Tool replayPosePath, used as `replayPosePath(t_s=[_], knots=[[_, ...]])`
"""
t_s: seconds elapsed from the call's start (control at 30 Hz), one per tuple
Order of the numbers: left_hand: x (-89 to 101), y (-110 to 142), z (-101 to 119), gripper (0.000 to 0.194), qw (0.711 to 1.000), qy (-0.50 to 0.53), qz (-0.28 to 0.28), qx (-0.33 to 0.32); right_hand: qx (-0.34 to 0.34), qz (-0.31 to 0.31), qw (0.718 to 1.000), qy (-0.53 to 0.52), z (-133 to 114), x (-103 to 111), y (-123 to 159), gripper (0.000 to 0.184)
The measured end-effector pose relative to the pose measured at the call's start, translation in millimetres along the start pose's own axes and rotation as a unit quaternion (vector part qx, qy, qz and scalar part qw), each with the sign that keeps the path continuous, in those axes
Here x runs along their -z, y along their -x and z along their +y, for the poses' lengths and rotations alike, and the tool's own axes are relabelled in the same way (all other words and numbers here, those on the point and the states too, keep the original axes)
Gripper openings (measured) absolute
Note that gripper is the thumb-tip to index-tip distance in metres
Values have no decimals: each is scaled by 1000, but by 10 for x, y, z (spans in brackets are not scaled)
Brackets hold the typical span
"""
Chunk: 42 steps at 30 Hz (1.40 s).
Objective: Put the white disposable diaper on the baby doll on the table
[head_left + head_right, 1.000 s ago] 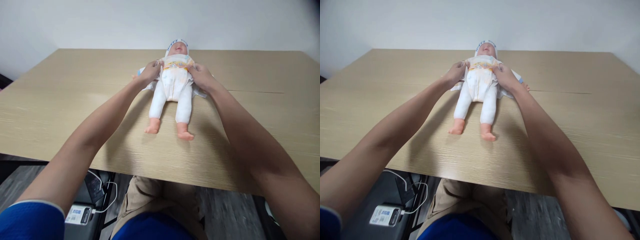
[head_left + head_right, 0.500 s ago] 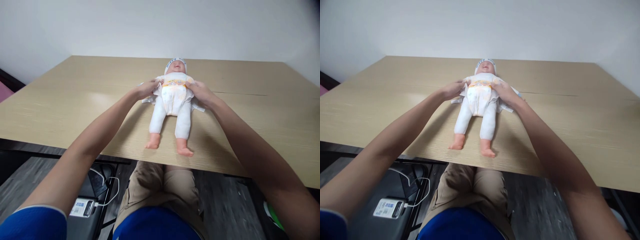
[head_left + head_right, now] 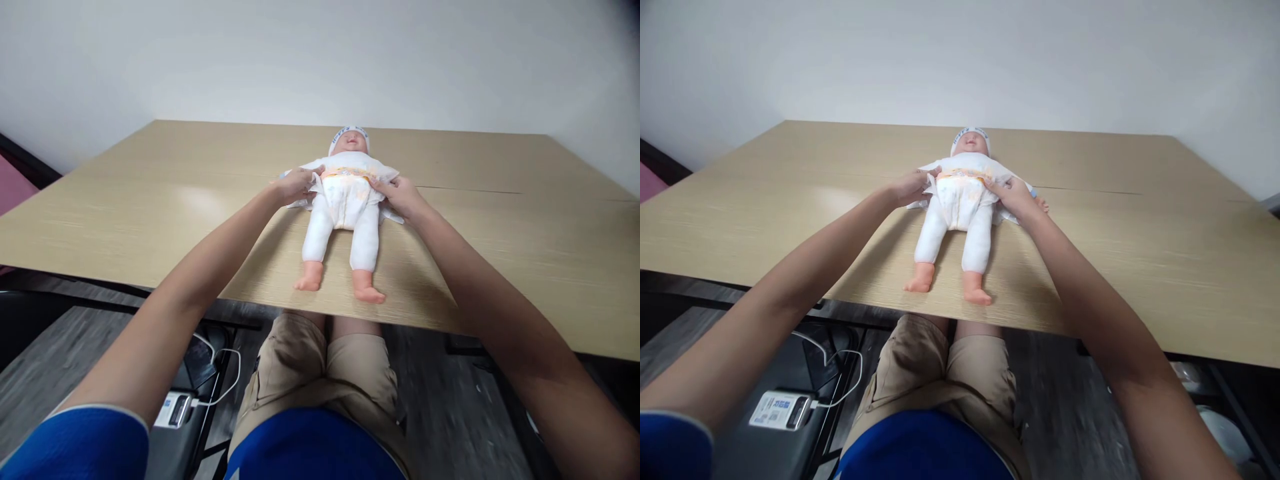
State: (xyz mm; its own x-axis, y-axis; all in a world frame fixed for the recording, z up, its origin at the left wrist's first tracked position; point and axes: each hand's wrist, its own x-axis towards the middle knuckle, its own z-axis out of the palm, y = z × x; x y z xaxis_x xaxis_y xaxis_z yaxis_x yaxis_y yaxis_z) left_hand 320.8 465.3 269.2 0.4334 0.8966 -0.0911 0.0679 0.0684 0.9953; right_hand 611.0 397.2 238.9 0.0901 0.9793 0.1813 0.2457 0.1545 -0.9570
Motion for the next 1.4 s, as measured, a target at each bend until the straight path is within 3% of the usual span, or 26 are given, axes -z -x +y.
replayPosePath(t_s=[0.1,0.17,0.3,0.4,0.53,0.63,0.7,0.9,1.13,1.23,1.4], knots=[[-1,-12,27,36,999,-51,19,-3,-52,51,997,28,57,45,60,44],[-11,-35,45,27,992,-103,70,-27,-44,80,992,90,90,98,142,34],[-97,-38,136,12,932,-243,192,-190,39,97,964,246,149,208,367,17],[-225,47,263,18,885,-312,163,-304,83,83,944,309,201,258,492,11],[-404,157,351,41,848,-374,54,-372,110,88,918,370,262,281,545,11],[-475,158,299,46,824,-434,-18,-364,99,99,906,400,267,288,564,14],[-488,139,255,47,815,-460,-35,-352,73,104,901,416,252,298,587,19],[-530,143,323,44,809,-499,-14,-310,-16,119,875,470,206,339,642,36],[-799,102,466,56,799,-530,-31,-282,-60,77,867,489,154,363,614,40],[-868,92,452,65,792,-547,-47,-268,-76,37,888,452,113,472,601,37],[-870,134,425,73,797,-547,-40,-254,-84,-25,966,244,-72,765,536,53]])
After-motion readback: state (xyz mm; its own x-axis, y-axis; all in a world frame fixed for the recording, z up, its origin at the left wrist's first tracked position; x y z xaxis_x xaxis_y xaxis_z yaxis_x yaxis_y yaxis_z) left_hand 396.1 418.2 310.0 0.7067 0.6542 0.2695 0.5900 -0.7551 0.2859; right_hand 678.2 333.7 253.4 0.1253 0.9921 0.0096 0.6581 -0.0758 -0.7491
